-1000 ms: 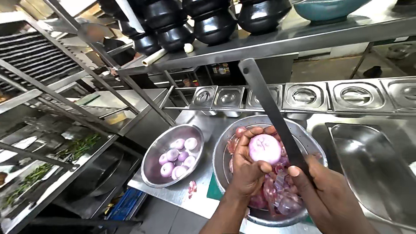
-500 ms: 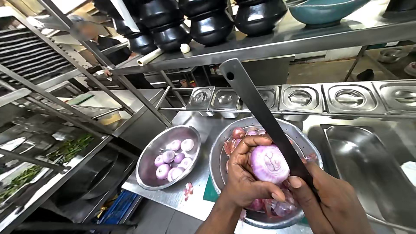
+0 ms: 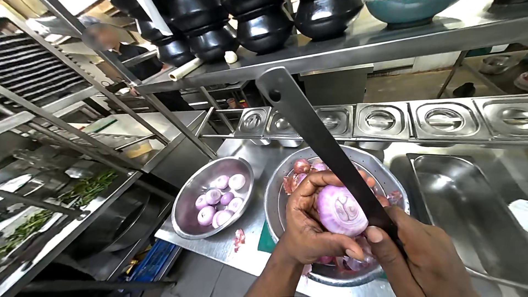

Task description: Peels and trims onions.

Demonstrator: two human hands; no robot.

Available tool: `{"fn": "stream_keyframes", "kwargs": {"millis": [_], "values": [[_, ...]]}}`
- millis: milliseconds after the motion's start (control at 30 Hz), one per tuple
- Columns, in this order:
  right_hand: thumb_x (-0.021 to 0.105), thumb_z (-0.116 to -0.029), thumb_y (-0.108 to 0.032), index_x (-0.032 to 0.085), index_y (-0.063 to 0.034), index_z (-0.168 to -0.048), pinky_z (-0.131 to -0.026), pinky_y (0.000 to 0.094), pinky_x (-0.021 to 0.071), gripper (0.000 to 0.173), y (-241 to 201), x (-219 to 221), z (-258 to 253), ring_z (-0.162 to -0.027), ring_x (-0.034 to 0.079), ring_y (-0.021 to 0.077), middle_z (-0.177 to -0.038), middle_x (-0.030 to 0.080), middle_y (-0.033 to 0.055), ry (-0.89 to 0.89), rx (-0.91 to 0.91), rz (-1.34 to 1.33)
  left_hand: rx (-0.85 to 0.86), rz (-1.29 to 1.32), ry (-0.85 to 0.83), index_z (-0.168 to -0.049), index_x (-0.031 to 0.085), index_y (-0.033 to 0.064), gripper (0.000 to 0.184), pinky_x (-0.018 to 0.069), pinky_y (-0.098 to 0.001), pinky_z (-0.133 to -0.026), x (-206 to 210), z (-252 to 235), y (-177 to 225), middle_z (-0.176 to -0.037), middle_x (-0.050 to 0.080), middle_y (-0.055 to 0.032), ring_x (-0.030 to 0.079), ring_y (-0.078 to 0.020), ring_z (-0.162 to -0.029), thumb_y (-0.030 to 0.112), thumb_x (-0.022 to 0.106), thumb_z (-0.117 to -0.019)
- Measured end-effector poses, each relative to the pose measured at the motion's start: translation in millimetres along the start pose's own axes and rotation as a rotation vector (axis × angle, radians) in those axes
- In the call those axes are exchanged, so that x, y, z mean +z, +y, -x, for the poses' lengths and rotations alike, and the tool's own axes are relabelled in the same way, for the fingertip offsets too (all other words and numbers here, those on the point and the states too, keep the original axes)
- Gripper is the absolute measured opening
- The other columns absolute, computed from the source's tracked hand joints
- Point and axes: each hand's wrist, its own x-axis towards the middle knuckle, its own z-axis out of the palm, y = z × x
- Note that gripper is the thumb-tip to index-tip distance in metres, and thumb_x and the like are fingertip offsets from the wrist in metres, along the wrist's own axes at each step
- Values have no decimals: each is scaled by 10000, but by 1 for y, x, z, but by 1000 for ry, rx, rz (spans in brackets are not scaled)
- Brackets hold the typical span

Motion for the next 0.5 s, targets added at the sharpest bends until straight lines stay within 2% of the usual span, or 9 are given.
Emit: {"fn": "stream_keyframes", "kwargs": {"millis": [167,300,400,500], "values": [[365,-1105,-458,594,-98,-961,-513,222,441,450,2,0,0,-600,555,44,-689,562,5,-4,2,-58,-2,-24,-16,-1338,594,96,674,575,-376,-974,-1,0,1,-1281,662,-130,670,-227,-1146,165,909,-746],[372,-1097,-486,606,-105,-974,-514,214,437,464,5,0,0,-606,553,28,-695,569,-5,0,-9,-98,-11,4,-35,-1345,590,107,680,575,-387,-979,0,-2,1,-1291,658,-137,662,-241,-1168,165,908,-747],[380,-1075,-556,592,-106,-926,-490,220,420,520,7,-1,0,-581,546,33,-674,557,-2,12,-30,-53,-9,43,-50,-1347,588,83,684,571,-409,-997,1,-4,0,-1305,657,-173,667,-278,-1178,139,905,-743],[401,-1055,-597,582,-120,-874,-469,216,396,542,8,-3,-1,-554,528,25,-648,544,-15,25,-37,-8,-15,56,-89,-1352,586,63,687,567,-403,-1004,2,-7,0,-1314,650,-167,665,-276,-1174,126,899,-744]]}}
